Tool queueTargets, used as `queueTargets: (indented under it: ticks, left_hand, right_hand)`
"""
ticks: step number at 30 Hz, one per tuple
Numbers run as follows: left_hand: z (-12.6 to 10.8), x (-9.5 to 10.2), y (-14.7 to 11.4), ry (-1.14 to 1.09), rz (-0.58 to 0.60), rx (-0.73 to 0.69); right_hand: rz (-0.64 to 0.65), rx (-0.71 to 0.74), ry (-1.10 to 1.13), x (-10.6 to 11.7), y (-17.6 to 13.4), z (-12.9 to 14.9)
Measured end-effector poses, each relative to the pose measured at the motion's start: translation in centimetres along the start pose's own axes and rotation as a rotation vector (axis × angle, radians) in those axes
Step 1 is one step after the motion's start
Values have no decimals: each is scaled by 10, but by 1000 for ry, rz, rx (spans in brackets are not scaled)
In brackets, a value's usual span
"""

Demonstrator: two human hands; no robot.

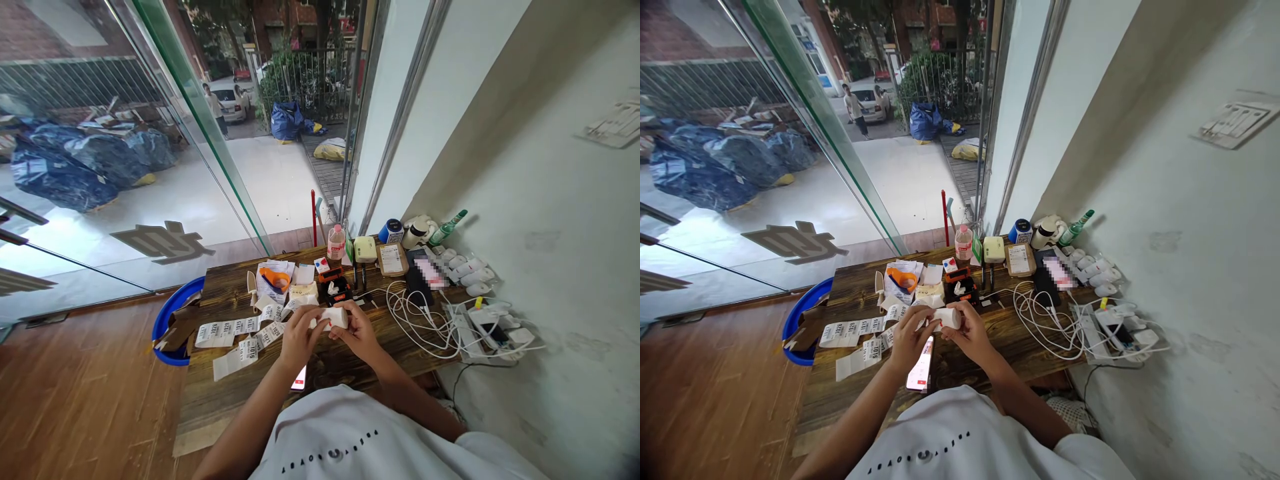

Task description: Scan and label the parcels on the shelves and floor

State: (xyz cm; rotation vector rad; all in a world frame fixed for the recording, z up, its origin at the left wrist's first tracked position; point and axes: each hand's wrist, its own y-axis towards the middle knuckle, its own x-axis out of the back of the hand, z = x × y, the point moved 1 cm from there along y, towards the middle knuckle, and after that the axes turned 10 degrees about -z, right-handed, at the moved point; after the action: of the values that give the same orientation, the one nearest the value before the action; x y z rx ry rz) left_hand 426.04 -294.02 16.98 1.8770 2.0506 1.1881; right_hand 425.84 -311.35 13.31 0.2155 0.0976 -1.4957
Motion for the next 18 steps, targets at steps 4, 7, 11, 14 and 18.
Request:
queueTargets:
  ticks: [4, 7, 11, 14, 18]
  left_hand:
    - [5, 1, 5, -124, -6, 137]
    - [6, 4, 11, -130, 63, 197]
    - [4, 2, 11, 40, 194, 108]
    - [2, -3, 4, 249, 156, -38]
    - [2, -7, -3, 194, 56, 1]
  right_hand:
    - [-27, 38, -73, 0, 2, 0]
    - [-29, 97, -172, 2, 3, 1]
    - [-52, 145, -232, 2, 5, -2]
    - [-92, 116, -189, -1, 5, -7]
    - [-124, 80, -129, -3, 5, -10]
